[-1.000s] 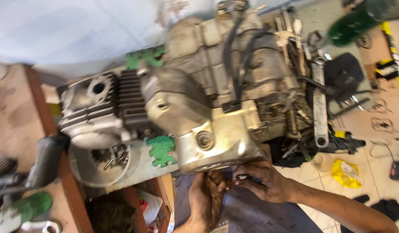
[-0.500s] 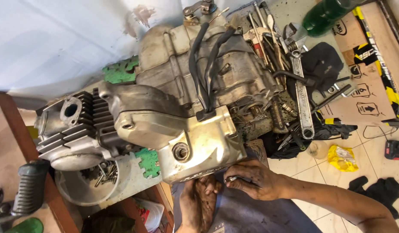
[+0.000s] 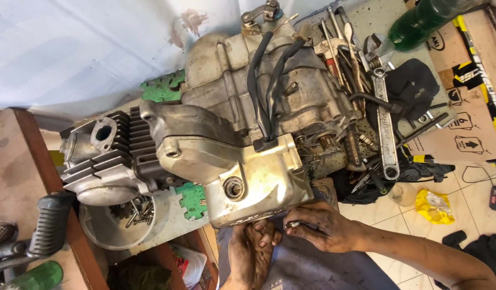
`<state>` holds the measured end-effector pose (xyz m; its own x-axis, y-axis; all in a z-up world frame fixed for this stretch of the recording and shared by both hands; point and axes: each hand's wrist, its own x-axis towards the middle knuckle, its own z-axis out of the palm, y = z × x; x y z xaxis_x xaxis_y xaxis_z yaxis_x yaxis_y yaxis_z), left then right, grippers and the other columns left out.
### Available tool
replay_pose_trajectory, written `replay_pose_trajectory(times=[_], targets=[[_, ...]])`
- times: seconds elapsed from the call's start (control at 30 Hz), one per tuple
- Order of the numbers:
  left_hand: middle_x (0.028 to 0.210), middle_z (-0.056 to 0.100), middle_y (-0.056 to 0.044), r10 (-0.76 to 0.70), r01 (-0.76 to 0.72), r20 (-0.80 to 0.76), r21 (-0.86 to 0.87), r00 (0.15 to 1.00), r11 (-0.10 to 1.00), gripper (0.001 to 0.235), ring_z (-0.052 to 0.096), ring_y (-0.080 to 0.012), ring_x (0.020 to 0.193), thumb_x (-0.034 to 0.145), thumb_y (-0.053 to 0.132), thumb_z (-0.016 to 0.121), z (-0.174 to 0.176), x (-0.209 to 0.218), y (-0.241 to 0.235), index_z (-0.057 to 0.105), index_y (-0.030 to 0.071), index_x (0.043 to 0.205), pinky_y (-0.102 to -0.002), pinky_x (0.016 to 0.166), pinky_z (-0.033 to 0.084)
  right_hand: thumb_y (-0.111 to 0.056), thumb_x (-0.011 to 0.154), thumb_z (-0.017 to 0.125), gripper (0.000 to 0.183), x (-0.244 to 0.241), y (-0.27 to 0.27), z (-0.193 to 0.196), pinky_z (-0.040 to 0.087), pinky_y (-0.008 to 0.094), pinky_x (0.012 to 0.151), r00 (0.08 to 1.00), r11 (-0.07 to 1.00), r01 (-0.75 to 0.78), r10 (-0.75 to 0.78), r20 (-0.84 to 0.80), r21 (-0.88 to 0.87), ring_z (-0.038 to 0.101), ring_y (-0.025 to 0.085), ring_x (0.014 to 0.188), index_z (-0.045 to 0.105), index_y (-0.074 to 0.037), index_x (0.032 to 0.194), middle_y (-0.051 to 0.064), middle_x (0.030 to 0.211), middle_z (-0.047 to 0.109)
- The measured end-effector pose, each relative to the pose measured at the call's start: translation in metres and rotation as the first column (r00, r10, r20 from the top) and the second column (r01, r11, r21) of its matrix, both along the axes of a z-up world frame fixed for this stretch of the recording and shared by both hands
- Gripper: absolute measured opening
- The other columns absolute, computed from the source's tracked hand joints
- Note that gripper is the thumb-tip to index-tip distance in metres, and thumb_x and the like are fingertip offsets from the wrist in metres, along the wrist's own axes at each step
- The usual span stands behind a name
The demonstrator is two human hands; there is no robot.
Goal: The person works on a motorcycle engine mounted on a workshop bench. They use a socket wrench to loosen bolts, pick loose screws from the bench, then pull a round metal cover off the engine by hand and lift away the stator coil assembly, holding the casing up to view its interior.
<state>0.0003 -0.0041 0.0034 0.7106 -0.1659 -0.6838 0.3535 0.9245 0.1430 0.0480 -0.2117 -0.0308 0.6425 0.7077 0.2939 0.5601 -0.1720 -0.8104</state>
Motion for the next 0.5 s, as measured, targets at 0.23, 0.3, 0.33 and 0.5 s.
replay_pose_trajectory(times=[0.23,0.3,0.33,0.5], targets=[[0.075,0.039,-0.003,-0.02,0.019,0.009,0.086,1.0,0.996,0.043,0.041,-0.0152,0.063,0.108,0.034,0.021,0.017,0.008,-0.004,0.049,0.002,0.114,-0.036,0.066,0.042,-0.023,0.101,0.065,0.019,0.005,0.0,0.015,0.06,0.036,0.077,0.958,0.998,-0.017,-0.003,-0.287,-0.067,0.075,0.019,0.083,0.067,-0.007,0.111,0.006,0.096,0.075],[0.074,0.039,-0.002,0.034,-0.03,-0.073,0.048,0.997,0.998,0.038,0.04,-0.0141,0.06,0.106,0.027,0.024,0.016,0.006,-0.004,0.051,0.004,0.117,-0.036,0.065,0.041,-0.023,0.1,0.066,0.018,0.002,-0.001,0.014,0.059,0.037,0.077,0.968,0.996,-0.012,-0.012,-0.25,-0.093,0.074,0.018,0.082,0.067,-0.008,0.111,0.005,0.094,0.075],[0.074,0.039,-0.002,0.039,-0.035,-0.074,0.047,0.997,0.998,0.038,0.04,-0.0141,0.06,0.106,0.027,0.024,0.013,0.004,-0.003,0.051,0.004,0.117,-0.036,0.065,0.041,-0.023,0.1,0.066,0.018,0.001,-0.002,0.012,0.059,0.037,0.077,0.968,0.995,-0.017,-0.007,-0.25,-0.094,0.074,0.018,0.082,0.067,-0.008,0.111,0.005,0.094,0.075],[0.069,0.04,-0.001,0.004,0.008,-0.077,0.148,0.997,0.989,0.024,0.038,-0.0144,0.052,0.105,0.026,0.035,0.009,0.003,0.002,0.05,0.008,0.111,-0.039,0.058,0.043,-0.022,0.101,0.067,0.017,0.0,0.005,0.007,0.055,0.035,0.079,0.998,0.998,0.057,-0.059,-0.038,-0.04,0.073,0.016,0.085,0.067,-0.011,0.114,0.004,0.097,0.075]])
